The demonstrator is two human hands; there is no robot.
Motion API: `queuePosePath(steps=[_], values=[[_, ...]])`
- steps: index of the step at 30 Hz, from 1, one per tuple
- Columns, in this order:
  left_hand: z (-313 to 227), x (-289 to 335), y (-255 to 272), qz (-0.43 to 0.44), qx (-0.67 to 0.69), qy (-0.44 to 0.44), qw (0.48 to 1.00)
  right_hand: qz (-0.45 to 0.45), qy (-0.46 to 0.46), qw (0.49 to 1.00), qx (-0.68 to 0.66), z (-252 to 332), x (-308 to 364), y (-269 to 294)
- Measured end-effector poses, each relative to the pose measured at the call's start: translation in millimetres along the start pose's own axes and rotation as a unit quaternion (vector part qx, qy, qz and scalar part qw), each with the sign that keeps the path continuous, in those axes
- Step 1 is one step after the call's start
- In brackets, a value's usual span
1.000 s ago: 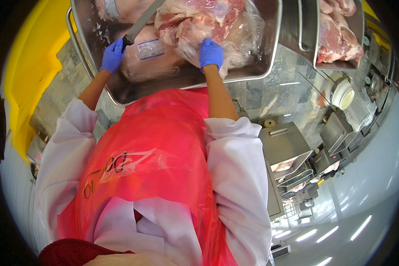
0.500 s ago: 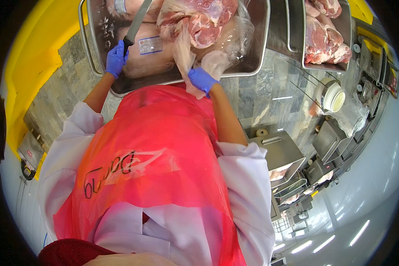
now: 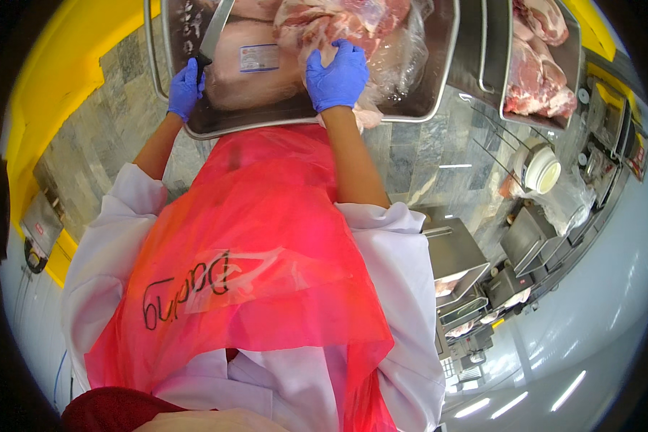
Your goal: The person trims fat and connective tissue from large cuts of raw meat using a knife. They repeatedly cut, lift, and reposition the meat in a metal tray, then transfer trimmed pieces to a second tray. The work occurs in a commercial kitchen with stainless steel surfaces and yellow equipment.
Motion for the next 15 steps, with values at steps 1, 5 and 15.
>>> queuePosePath(steps=[1,5,15], values=[[3.6,4.0,7.2,-0.004,0.001,0.002,1.000,-0.039,0.032,0.999,-0.006,13.1,-1.2,-6.5],[19.2,20.3,29.4,-0.010,0.016,0.027,0.999,0.031,-0.013,0.996,0.080,41.2,-14.4,-26.4],[33.4,44.8,28.4,0.028,0.038,0.043,0.998,0.140,0.012,0.989,0.035,-13.0,-56.4,-85.7]])
Point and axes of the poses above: each hand's wrist, its own x-axis away from the middle knuckle, its own y-axis out of the back of the hand, z = x × y, the point moved 3 cm from there along -x, towards the middle knuckle, and after that the axes turned 2 degrees about y, right-handed, at the moved point
